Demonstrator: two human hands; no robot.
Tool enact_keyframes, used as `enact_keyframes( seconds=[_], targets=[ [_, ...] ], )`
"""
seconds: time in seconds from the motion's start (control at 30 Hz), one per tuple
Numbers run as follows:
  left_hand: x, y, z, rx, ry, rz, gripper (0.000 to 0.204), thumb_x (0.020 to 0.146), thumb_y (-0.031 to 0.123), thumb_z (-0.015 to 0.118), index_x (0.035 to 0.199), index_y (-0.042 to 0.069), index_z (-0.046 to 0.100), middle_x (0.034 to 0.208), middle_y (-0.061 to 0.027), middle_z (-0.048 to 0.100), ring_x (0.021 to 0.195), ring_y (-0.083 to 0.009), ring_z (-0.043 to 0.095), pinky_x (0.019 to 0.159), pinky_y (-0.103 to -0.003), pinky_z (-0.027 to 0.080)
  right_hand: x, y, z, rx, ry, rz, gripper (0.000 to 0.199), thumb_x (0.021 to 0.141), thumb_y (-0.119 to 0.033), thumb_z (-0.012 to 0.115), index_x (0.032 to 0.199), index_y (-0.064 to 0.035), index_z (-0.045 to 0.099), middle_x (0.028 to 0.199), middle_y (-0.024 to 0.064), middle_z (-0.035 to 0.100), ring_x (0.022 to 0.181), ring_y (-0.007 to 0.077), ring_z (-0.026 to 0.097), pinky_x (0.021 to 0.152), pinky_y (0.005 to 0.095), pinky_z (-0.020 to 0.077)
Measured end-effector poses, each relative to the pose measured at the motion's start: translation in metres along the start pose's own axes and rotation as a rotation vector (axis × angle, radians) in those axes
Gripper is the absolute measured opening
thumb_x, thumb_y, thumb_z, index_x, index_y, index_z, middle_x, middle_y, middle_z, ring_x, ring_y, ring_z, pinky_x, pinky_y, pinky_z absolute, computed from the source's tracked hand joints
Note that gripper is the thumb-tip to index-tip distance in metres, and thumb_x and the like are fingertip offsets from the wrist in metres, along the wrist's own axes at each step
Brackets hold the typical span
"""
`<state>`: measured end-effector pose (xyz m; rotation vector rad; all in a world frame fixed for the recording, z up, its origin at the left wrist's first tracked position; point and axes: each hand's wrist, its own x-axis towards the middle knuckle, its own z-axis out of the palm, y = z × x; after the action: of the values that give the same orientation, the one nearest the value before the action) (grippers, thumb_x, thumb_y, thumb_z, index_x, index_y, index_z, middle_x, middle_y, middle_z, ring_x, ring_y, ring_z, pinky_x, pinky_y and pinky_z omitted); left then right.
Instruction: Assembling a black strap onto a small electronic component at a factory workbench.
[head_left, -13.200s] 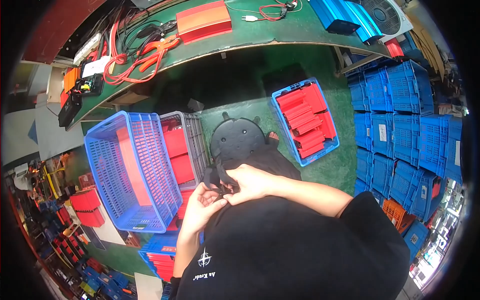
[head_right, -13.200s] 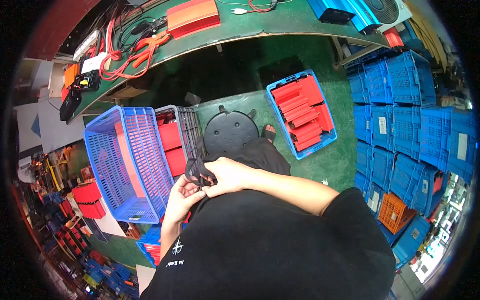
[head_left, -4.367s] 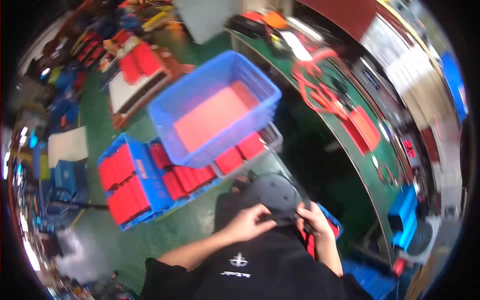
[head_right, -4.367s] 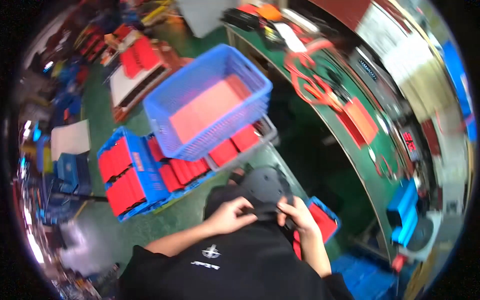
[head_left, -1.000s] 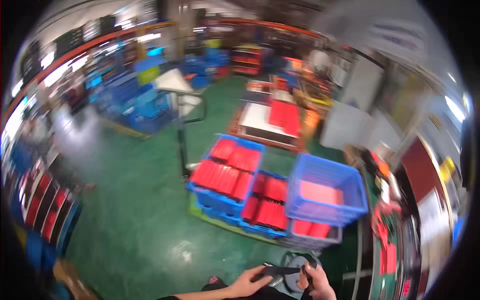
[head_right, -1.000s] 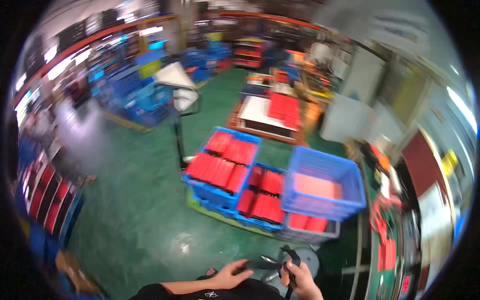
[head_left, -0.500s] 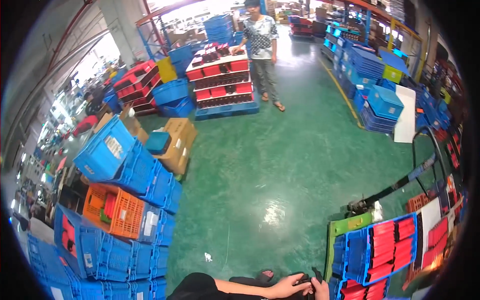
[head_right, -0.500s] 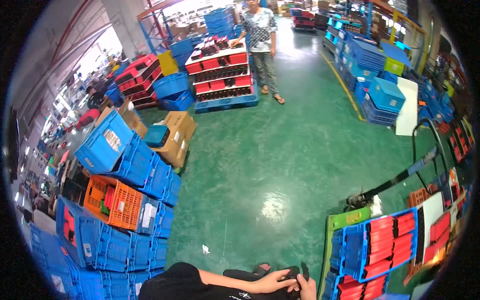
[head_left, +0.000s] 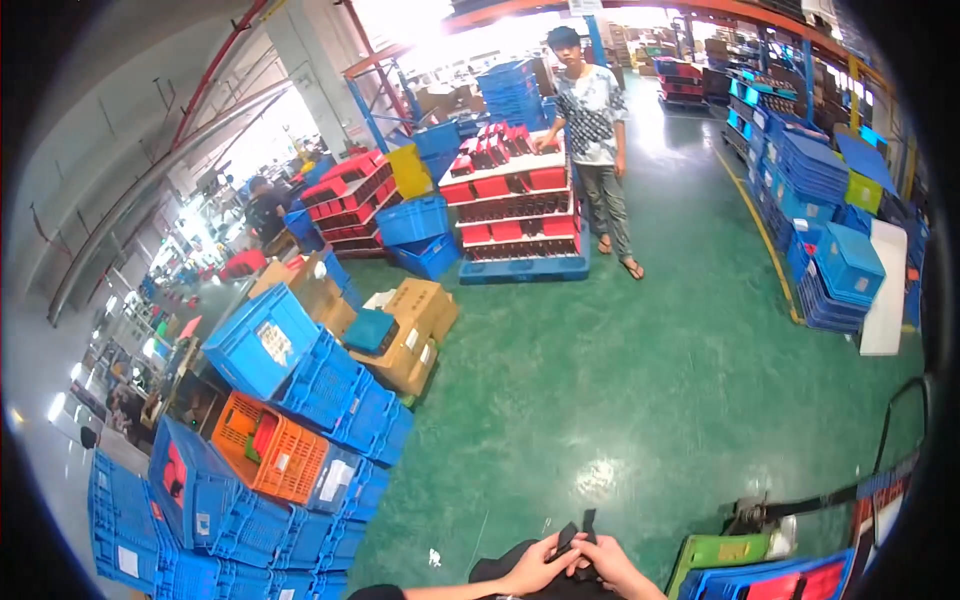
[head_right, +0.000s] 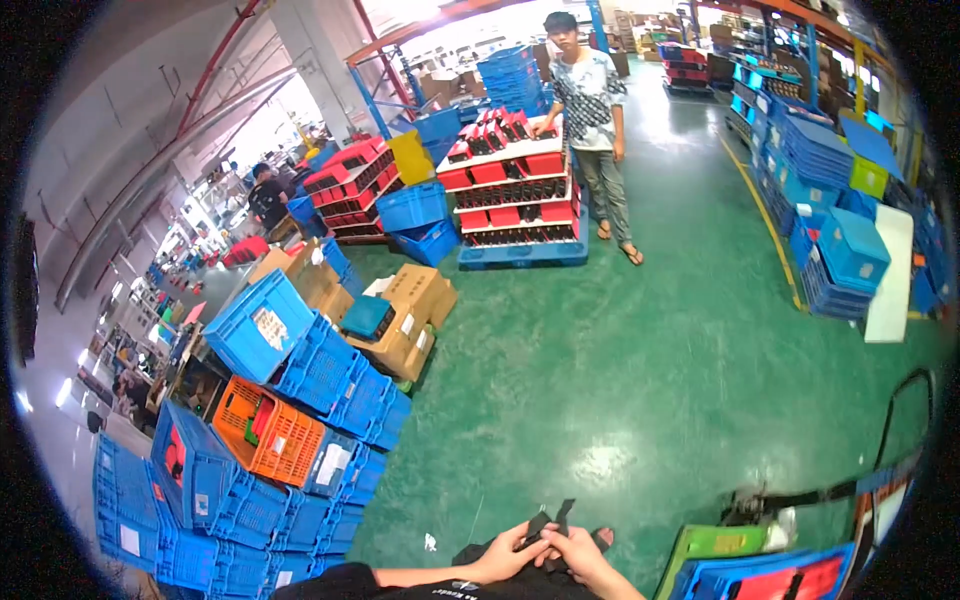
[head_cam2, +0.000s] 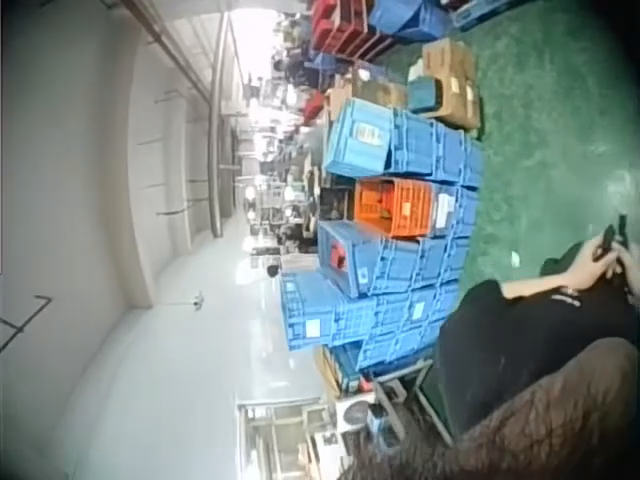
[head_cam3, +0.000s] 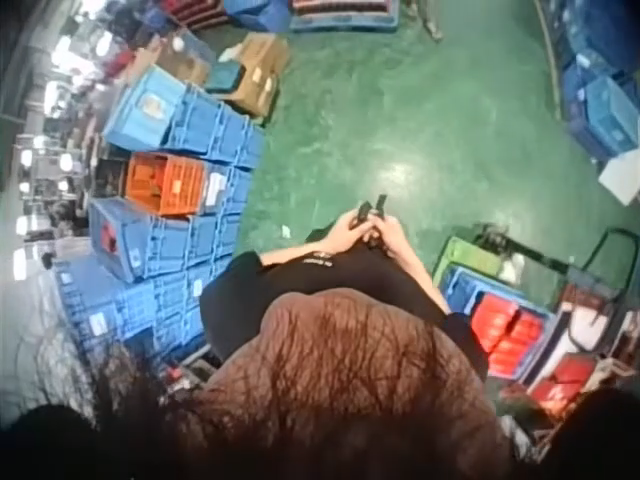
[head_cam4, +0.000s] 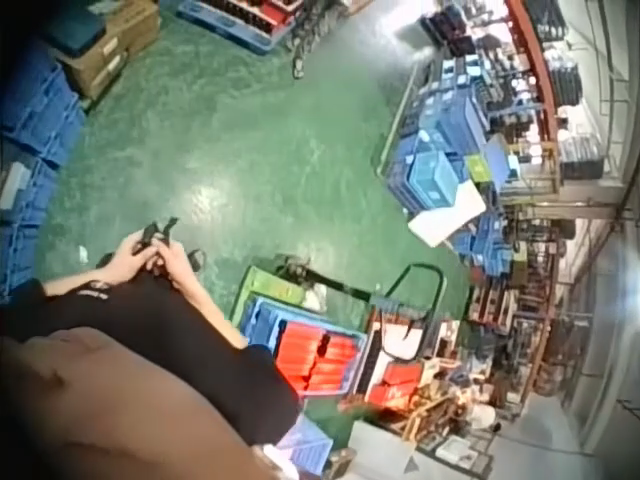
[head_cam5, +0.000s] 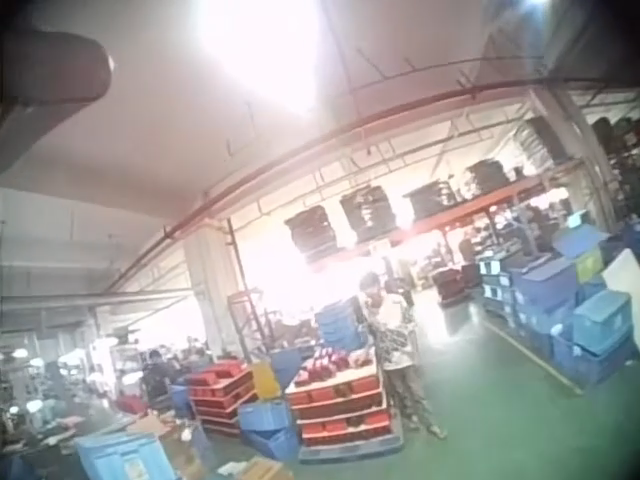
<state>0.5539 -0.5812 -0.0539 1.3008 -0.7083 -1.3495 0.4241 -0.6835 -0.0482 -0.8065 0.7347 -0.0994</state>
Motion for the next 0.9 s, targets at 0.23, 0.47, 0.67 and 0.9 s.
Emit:
enact_keyframes(
  seconds=[0.23, 0.47, 0.67, 0.9],
  targets=[
    [0.064, 0.045, 0.001, -0.204, 0.188, 0.037, 0.024, 0.093, 0.007, 0.055, 0.116, 0.002, 0.052, 0.081, -0.0029, 0.061, 0.068, -0.0121, 0.058, 0.064, -0.025, 0.046, 0.071, -0.067, -0.039, -0.029, -0.131, 0.231, 0.033, 0.091, -0.033, 0.057, 0.081, -0.0027, 0.065, 0.061, 0.0029, 0.059, 0.052, 0.0109, 0.052, 0.046, 0.0255, 0.0368],
    [0.184, 0.064, -0.067, -0.357, 0.235, -0.055, 0.020, 0.094, 0.012, 0.058, 0.110, 0.002, 0.055, 0.078, -0.0015, 0.058, 0.058, -0.0070, 0.050, 0.053, -0.022, 0.040, 0.179, -0.151, -0.045, -0.173, -0.133, 0.314, 0.033, 0.096, -0.039, 0.051, 0.086, -0.0089, 0.062, 0.068, 0.0013, 0.063, 0.049, 0.0043, 0.044, 0.038, 0.0202, 0.0309],
    [0.290, 0.090, -0.111, -0.457, 0.178, -0.149, 0.015, 0.095, 0.014, 0.056, 0.105, 0.003, 0.060, 0.056, 0.0052, 0.042, 0.044, -0.0045, 0.035, 0.041, -0.023, 0.025, 0.234, -0.228, -0.052, -0.078, 0.033, 0.300, 0.031, 0.096, -0.037, 0.053, 0.085, -0.0093, 0.061, 0.069, 0.0005, 0.062, 0.049, 0.0038, 0.044, 0.039, 0.0199, 0.0292],
    [0.388, 0.138, -0.144, -0.286, 0.223, -0.332, 0.016, 0.094, 0.019, 0.058, 0.098, 0.005, 0.064, 0.059, 0.0055, 0.049, 0.048, -0.0037, 0.042, 0.043, -0.021, 0.030, 0.316, -0.270, -0.079, 0.144, -0.010, 0.152, 0.028, 0.097, -0.034, 0.052, 0.090, -0.0087, 0.061, 0.070, 0.0028, 0.065, 0.054, 0.0051, 0.051, 0.045, 0.0199, 0.0337]
  ],
)
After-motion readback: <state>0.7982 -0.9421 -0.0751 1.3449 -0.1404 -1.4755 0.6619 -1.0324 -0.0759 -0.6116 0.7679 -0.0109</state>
